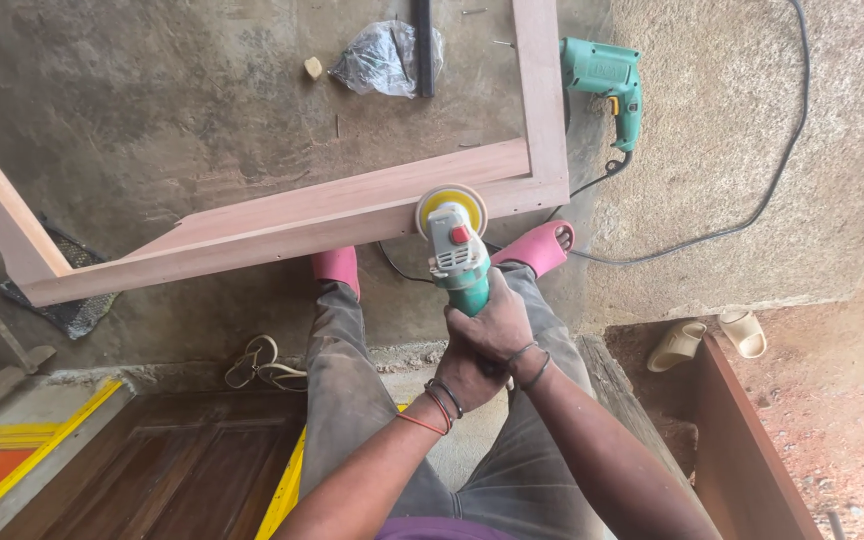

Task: The person hammers nails into a wooden frame using a hammer, then uses a power sander to smooth the frame's surface. The person handles nails, a hammer, and a power sander while working on the wooden frame.

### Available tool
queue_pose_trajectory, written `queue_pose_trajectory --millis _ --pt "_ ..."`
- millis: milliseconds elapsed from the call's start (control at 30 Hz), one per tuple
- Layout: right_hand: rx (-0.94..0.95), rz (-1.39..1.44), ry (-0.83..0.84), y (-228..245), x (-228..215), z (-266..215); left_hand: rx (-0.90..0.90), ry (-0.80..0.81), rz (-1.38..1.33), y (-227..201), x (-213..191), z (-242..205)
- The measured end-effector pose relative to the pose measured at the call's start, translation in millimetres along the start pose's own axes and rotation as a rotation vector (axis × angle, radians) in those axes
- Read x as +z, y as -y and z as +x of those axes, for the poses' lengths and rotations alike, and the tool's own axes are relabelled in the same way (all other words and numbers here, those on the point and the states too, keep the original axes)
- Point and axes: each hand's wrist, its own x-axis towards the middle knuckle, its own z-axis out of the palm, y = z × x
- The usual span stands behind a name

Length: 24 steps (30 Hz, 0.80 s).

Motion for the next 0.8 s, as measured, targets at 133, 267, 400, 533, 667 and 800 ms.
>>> queue_pose_trajectory --millis 133,267,400,533,667,800 --pt "0.037 -0.063 -0.019 -17 -13 -2 0.043 -0.026 0.032 -22 5 11" --pt "0.023 -0.013 -0.06 -18 -29 -5 0.141 -0.009 0.117 -24 19 18" --pt "0.108 0.061 -0.05 -13 -43 -7 0.208 0.059 0.248 -19 30 22" --pt "0.097 0.07 -0.068 -18 -52 -6 0.092 0.083 0.06 -44 21 33" --pt "0.063 0.103 -0.098 -22 -60 -6 0.283 0.123 0.418 -34 34 40" --pt "0.031 0.12 -0.124 -16 -73 -7 0.209 0.178 0.279 -39 39 47"
